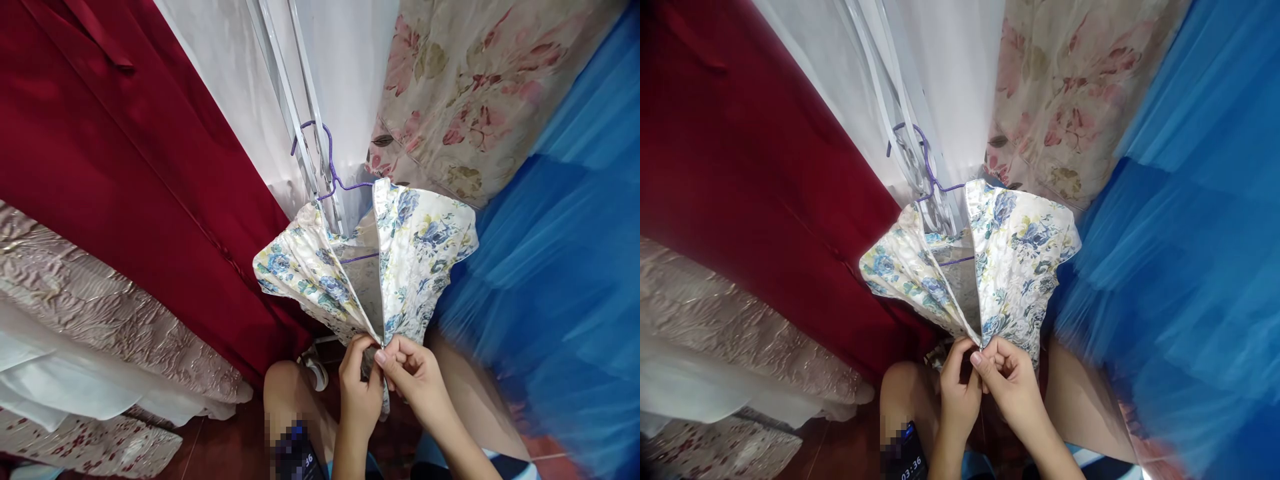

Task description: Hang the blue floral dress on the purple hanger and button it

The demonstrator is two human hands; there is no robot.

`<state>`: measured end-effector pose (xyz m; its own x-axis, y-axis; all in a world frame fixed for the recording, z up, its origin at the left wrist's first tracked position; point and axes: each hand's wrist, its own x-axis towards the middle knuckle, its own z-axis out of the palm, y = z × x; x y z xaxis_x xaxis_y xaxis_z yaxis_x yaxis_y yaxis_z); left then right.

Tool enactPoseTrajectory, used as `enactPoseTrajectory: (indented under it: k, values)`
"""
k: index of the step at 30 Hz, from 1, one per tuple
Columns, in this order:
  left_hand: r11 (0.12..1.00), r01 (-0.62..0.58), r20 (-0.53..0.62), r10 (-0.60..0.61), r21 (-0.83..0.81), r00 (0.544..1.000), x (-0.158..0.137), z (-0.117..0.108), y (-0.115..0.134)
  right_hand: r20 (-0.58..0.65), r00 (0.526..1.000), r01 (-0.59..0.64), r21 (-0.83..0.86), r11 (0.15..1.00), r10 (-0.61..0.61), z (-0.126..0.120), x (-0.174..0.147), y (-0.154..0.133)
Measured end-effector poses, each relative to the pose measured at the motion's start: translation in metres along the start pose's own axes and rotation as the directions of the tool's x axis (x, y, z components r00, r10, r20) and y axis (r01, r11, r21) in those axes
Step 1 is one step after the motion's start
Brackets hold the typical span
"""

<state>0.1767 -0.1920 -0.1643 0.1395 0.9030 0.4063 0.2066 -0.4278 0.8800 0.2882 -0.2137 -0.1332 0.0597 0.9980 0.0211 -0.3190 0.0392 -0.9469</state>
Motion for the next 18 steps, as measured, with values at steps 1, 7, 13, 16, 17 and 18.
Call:
enactPoseTrajectory:
  k: [1, 7, 13, 16, 17, 18]
  values:
    - [1.0, 0.027, 0.018, -0.027, -0.003, 0.999, 0.0, 0.001, 0.001, 0.0, 1.0, -0.008, 0.003, 1.0, 0.008, 0.0, 0.0, 0.0]
    - [0.991, 0.107, -0.021, -0.109, -0.081, 0.994, -0.008, 0.011, -0.003, 0.045, 0.996, -0.074, 0.043, 0.996, 0.072, -0.001, -0.003, 0.001]
    - [0.996, 0.076, -0.01, -0.076, -0.042, 0.997, -0.01, 0.006, 0.004, 0.066, 0.993, -0.108, 0.116, 0.987, 0.101, -0.001, -0.003, -0.001]
    - [0.998, 0.056, -0.017, -0.056, -0.015, 0.998, -0.008, 0.002, 0.008, 0.057, 0.994, -0.104, 0.128, 0.986, 0.097, 0.003, -0.003, -0.003]
    - [0.999, 0.052, -0.023, -0.052, -0.007, 0.998, -0.008, 0.001, 0.009, 0.055, 0.994, -0.1, 0.128, 0.987, 0.094, 0.005, -0.002, -0.005]
    - [0.999, 0.047, -0.03, -0.047, -0.001, 0.998, -0.008, 0.001, 0.01, 0.052, 0.995, -0.095, 0.128, 0.987, 0.089, 0.006, -0.001, -0.006]
